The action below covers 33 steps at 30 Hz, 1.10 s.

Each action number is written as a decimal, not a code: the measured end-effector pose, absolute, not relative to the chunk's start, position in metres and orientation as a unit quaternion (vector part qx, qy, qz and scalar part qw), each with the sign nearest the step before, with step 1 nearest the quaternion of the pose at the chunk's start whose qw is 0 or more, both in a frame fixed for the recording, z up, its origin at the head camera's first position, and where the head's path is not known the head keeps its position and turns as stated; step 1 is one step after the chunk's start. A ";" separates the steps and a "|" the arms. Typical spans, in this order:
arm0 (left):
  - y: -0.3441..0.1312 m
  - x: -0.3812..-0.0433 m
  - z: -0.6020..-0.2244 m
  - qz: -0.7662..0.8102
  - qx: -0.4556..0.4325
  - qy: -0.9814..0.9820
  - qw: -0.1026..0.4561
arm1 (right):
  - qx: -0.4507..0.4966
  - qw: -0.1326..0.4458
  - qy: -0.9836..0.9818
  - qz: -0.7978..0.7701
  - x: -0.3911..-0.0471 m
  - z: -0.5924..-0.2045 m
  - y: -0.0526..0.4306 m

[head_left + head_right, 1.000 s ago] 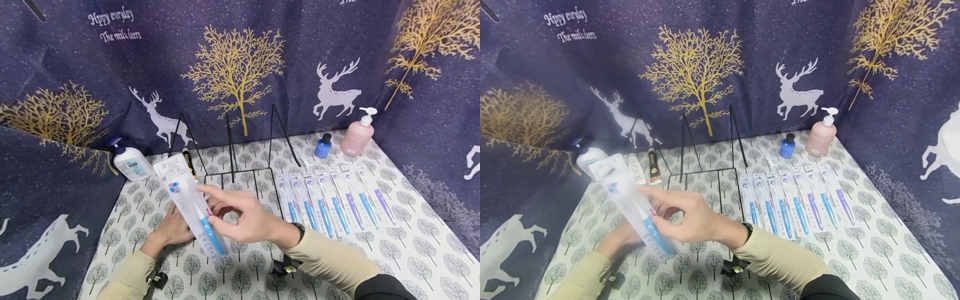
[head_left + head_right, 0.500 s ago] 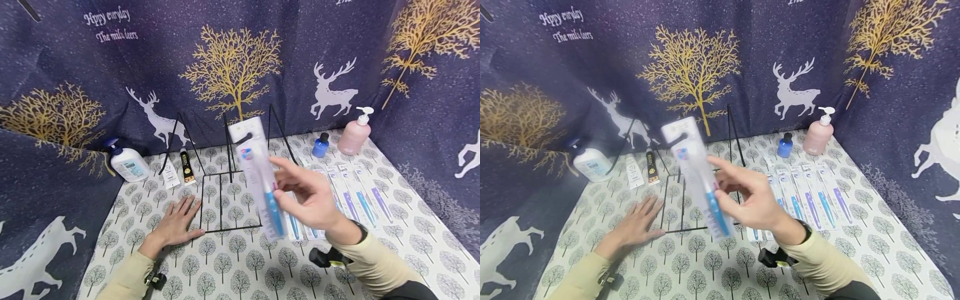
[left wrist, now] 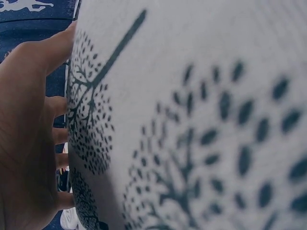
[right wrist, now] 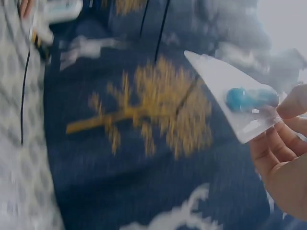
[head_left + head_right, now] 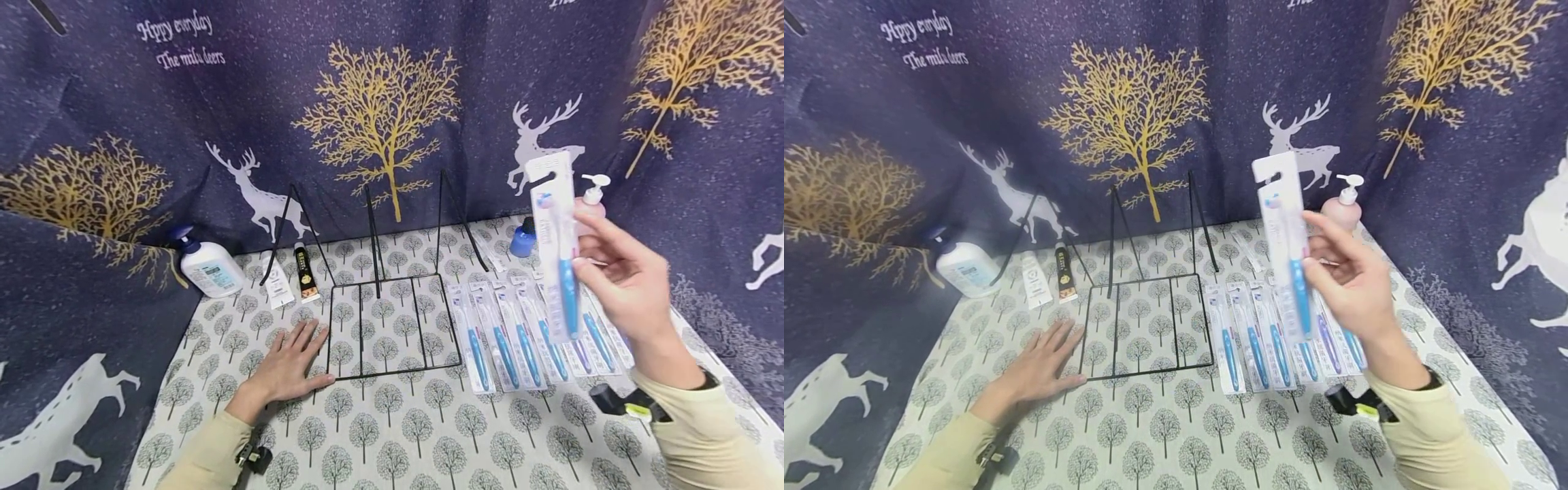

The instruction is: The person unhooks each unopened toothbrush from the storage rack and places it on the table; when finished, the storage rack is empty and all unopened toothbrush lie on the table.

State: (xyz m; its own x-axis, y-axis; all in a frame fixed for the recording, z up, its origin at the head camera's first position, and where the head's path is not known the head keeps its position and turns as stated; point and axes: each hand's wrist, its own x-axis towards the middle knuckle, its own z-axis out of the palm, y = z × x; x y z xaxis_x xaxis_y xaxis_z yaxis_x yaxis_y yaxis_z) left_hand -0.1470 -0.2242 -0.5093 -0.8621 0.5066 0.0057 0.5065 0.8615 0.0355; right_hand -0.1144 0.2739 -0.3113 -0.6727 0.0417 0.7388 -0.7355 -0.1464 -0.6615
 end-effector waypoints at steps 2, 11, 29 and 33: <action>-0.224 -0.147 -0.510 0.019 0.261 0.965 0.002 | 0.268 0.283 -0.602 0.697 -0.118 -0.315 0.292; -0.223 -0.147 -0.510 0.018 0.261 0.965 0.011 | 0.163 0.283 -0.637 0.698 -0.133 -0.337 0.366; -0.224 -0.149 -0.509 0.011 0.257 0.966 0.010 | -0.155 0.122 -0.886 0.419 -0.151 -0.423 0.477; -0.224 -0.148 -0.507 0.015 0.257 0.966 0.013 | -0.180 0.052 -0.904 0.383 -0.154 -0.446 0.494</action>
